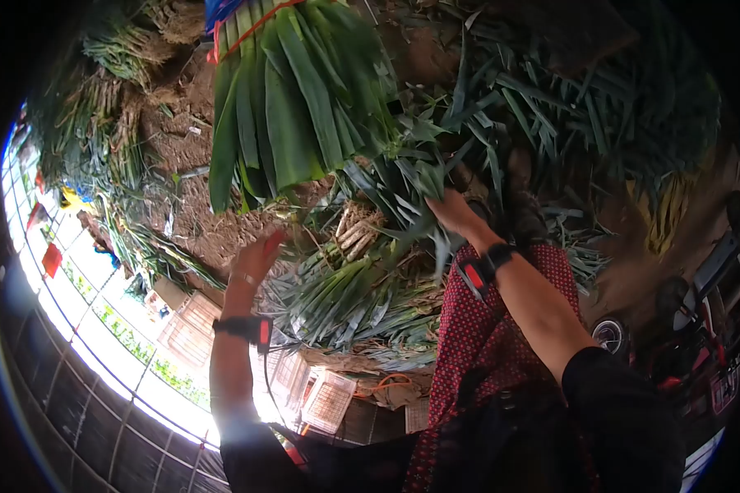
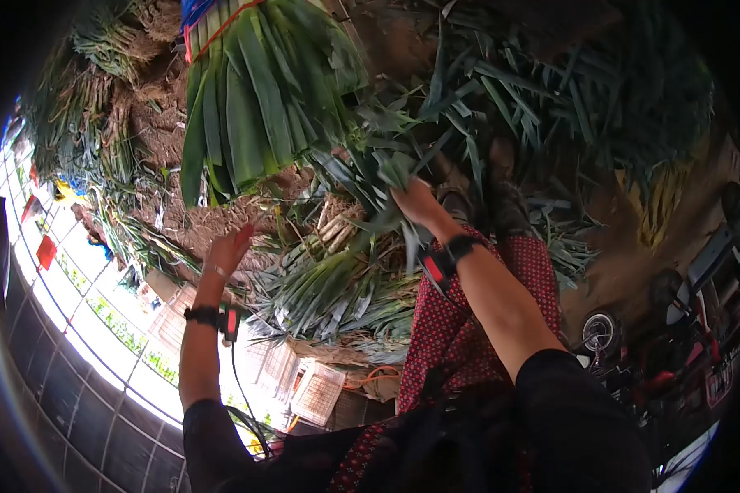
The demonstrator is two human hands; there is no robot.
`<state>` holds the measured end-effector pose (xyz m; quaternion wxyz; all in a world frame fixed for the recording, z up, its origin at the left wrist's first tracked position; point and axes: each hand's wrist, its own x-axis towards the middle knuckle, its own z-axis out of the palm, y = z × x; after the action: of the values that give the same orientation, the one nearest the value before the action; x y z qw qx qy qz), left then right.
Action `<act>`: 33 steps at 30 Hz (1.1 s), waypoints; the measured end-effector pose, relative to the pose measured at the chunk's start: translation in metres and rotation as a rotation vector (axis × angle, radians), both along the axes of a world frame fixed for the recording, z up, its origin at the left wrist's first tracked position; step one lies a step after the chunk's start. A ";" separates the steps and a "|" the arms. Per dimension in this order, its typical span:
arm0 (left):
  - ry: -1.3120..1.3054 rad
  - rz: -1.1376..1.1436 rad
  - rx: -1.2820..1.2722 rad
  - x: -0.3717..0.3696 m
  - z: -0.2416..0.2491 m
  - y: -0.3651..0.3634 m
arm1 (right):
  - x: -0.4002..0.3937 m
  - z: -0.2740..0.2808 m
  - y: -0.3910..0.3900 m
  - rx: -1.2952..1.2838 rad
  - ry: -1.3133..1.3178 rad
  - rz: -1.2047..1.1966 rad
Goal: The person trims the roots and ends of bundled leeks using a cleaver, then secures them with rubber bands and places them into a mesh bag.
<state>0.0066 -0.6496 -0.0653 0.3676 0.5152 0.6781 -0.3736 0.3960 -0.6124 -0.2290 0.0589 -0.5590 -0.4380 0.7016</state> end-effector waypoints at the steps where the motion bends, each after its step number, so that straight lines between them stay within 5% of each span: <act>1: 0.041 -0.043 -0.073 -0.012 0.012 -0.015 | 0.015 0.013 -0.013 0.046 -0.060 0.090; 3: 0.092 -0.074 -0.169 -0.013 0.037 -0.038 | 0.045 0.013 -0.057 -0.067 -0.158 0.318; 5: 0.097 -0.075 -0.184 0.009 0.042 -0.032 | 0.059 0.035 -0.065 -0.179 -0.191 0.290; 10: -0.278 -0.044 0.300 0.133 -0.037 0.046 | 0.076 0.030 -0.084 -0.223 -0.249 0.202; 12: -0.172 -0.082 0.264 0.179 -0.060 0.089 | 0.087 0.021 -0.087 -0.192 -0.211 0.138; 15: -0.152 -0.166 0.215 0.170 -0.100 0.097 | 0.106 0.018 -0.081 -0.245 -0.231 0.092; 21: -0.100 -0.349 0.232 0.065 -0.090 0.019 | 0.136 0.029 -0.086 -0.190 -0.130 -0.165; 24: 0.037 -0.352 0.100 0.078 -0.061 0.027 | 0.142 0.033 -0.087 -0.229 -0.063 -0.215; 28: 0.023 -0.323 0.291 0.125 -0.125 0.038 | 0.138 0.043 -0.067 -0.216 -0.080 -0.140; 33: 0.101 -0.060 0.064 0.170 -0.154 0.074 | 0.169 0.047 -0.057 -0.323 -0.093 -0.196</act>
<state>0.1762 -0.5759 -0.2192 0.3050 0.5273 0.6916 -0.3880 0.5648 -0.6690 -0.1822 0.0159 -0.6329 -0.2654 0.7272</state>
